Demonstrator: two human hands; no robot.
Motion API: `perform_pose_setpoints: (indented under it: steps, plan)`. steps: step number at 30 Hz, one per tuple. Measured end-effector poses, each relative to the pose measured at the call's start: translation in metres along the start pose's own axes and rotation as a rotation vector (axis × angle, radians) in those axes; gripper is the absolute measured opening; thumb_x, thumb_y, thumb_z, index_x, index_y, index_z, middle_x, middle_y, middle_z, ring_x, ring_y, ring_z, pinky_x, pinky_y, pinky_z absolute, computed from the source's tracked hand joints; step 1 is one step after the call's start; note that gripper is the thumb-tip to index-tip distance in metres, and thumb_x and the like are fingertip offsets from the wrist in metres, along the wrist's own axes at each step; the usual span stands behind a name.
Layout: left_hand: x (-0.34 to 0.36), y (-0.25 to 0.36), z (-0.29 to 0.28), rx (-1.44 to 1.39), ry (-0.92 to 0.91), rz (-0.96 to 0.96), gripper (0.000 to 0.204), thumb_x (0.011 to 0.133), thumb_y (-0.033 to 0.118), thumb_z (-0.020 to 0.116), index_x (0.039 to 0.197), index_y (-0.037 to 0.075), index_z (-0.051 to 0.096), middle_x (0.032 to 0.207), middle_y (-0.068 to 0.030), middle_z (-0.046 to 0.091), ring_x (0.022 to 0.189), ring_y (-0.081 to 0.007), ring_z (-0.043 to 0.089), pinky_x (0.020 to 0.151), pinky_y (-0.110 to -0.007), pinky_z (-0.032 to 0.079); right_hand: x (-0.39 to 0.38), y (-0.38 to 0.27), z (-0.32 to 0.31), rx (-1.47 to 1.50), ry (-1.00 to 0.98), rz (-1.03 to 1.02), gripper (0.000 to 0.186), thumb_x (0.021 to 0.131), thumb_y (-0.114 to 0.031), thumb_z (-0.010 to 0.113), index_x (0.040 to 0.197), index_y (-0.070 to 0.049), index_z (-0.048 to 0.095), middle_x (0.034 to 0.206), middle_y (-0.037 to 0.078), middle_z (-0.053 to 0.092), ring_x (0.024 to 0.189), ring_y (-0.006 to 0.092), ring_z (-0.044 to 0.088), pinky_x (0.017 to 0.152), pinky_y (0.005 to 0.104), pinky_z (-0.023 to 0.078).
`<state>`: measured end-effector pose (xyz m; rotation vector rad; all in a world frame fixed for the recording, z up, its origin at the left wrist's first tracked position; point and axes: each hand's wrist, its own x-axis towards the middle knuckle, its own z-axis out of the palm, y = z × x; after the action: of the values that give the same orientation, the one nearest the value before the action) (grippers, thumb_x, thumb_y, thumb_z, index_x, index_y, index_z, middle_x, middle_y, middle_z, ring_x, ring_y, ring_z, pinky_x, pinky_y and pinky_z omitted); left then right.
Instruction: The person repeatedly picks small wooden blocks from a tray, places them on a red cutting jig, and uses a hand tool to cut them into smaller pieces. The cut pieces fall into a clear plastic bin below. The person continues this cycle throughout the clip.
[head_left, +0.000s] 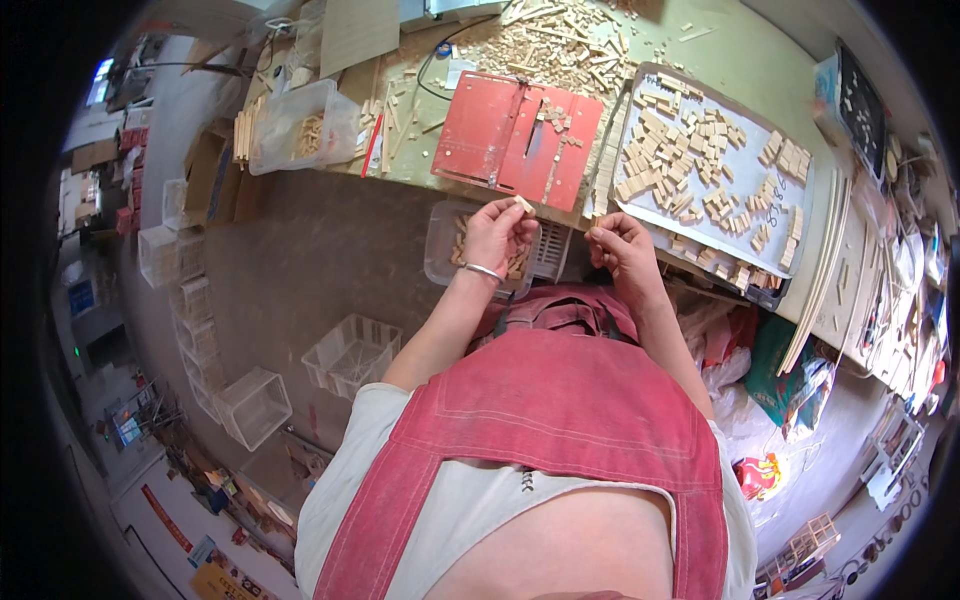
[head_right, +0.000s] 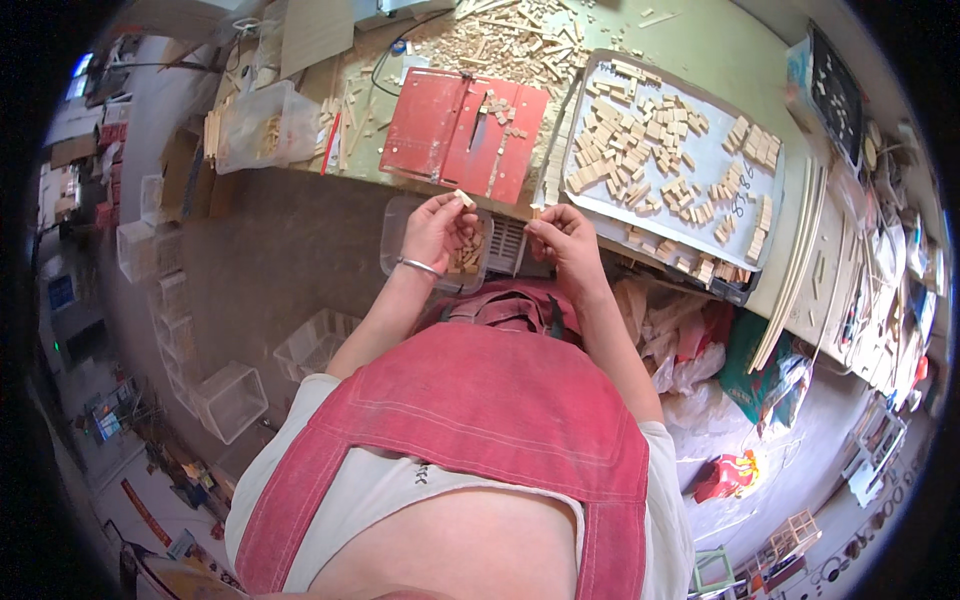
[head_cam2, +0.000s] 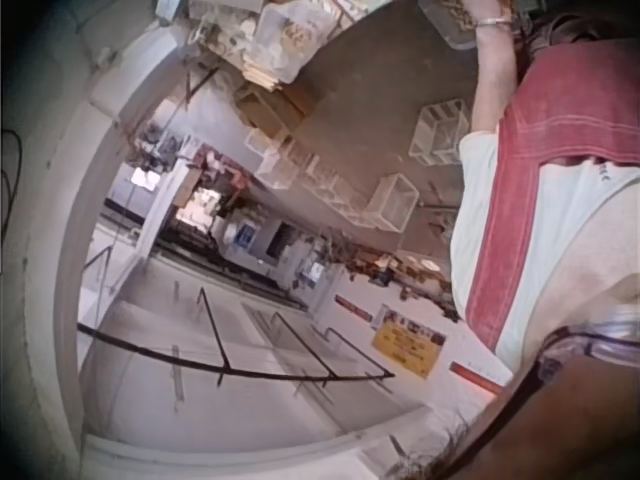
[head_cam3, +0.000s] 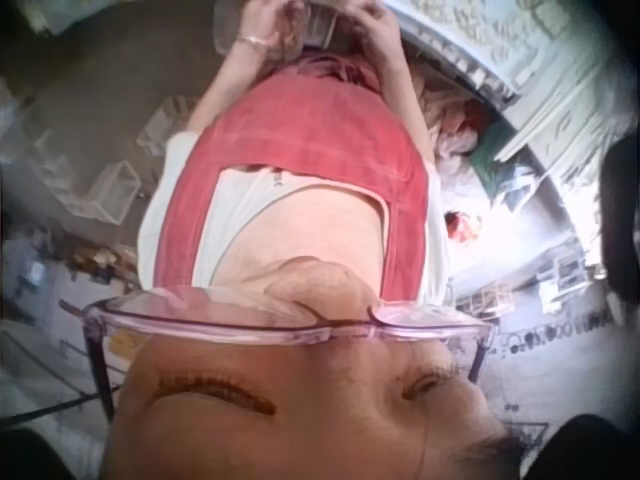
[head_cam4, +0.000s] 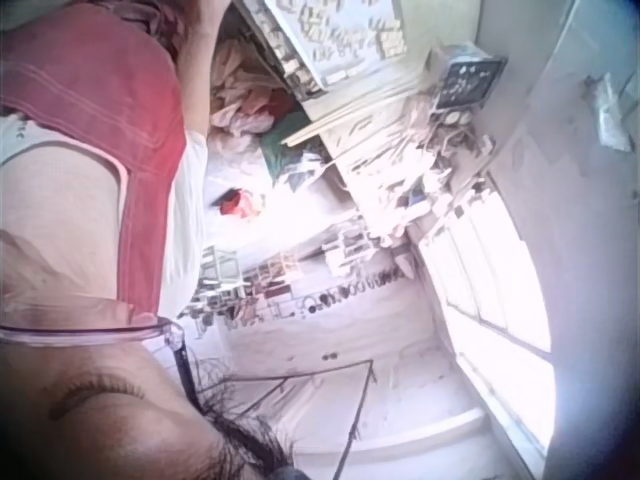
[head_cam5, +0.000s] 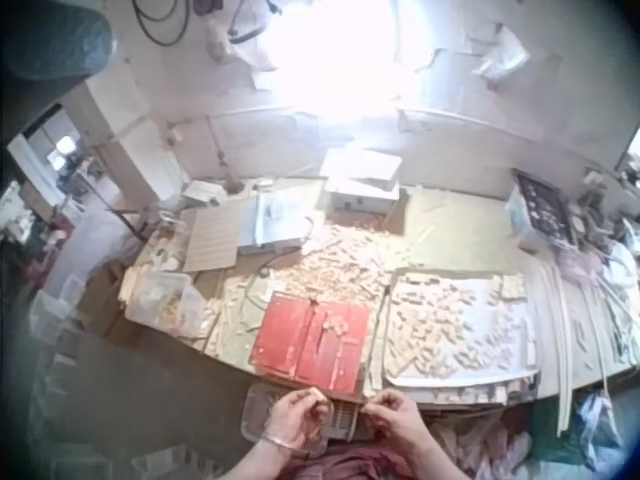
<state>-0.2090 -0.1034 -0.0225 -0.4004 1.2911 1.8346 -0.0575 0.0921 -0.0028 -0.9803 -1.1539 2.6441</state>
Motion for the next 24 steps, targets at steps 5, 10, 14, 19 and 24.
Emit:
perform_pose_setpoints:
  steps: [5, 10, 14, 19, 24]
  plan:
    - [0.011, 0.003, 0.014, 0.420, 0.208, 0.323, 0.011, 0.100, 0.009, 0.072, 0.108, 0.003, 0.070, 0.096, -0.0064, 0.074, 0.078, -0.0142, 0.072, 0.067, -0.030, 0.059, 0.002, -0.008, -0.013, -0.027, -0.004, 0.031, 0.014, 0.096, -0.010, 0.076, 0.096, -0.006, 0.063, 0.087, 0.007, 0.073, 0.064, 0.0097, 0.063, 0.054, 0.0225, 0.046]
    - [0.016, 0.037, 0.022, 1.314, 0.161, 0.972, 0.019, 0.085, 0.003, 0.075, 0.103, 0.008, 0.073, 0.096, -0.0086, 0.063, 0.083, -0.0264, 0.069, 0.071, -0.039, 0.056, -0.001, -0.016, -0.021, -0.011, 0.008, 0.037, 0.013, 0.096, -0.010, 0.077, 0.096, -0.006, 0.064, 0.085, 0.007, 0.073, 0.064, 0.0093, 0.063, 0.055, 0.0229, 0.047]
    - [0.030, 0.053, 0.012, 1.617, 0.112, 1.057, 0.020, 0.085, 0.006, 0.077, 0.104, 0.008, 0.074, 0.100, -0.0092, 0.061, 0.092, -0.0310, 0.067, 0.077, -0.044, 0.056, -0.001, -0.016, -0.032, -0.019, 0.010, 0.029, 0.014, 0.095, -0.010, 0.078, 0.097, -0.006, 0.064, 0.086, 0.007, 0.073, 0.064, 0.0094, 0.063, 0.055, 0.0231, 0.048]
    - [0.039, 0.063, 0.008, 1.573, 0.053, 1.007, 0.014, 0.085, 0.006, 0.077, 0.097, 0.009, 0.071, 0.101, -0.0094, 0.060, 0.091, -0.0319, 0.067, 0.077, -0.045, 0.056, -0.004, -0.011, -0.038, -0.017, 0.048, 0.041, 0.014, 0.095, -0.008, 0.077, 0.098, -0.006, 0.064, 0.088, 0.008, 0.073, 0.063, 0.0096, 0.062, 0.054, 0.0233, 0.047]
    - [0.052, 0.077, 0.008, 1.632, -0.061, 0.966, 0.011, 0.084, 0.007, 0.076, 0.093, 0.010, 0.069, 0.099, -0.0083, 0.061, 0.090, -0.0324, 0.069, 0.075, -0.048, 0.056, -0.003, 0.003, -0.044, 0.022, 0.041, 0.056, 0.013, 0.096, -0.007, 0.076, 0.098, -0.005, 0.064, 0.090, 0.009, 0.073, 0.063, 0.0104, 0.062, 0.054, 0.0235, 0.048]
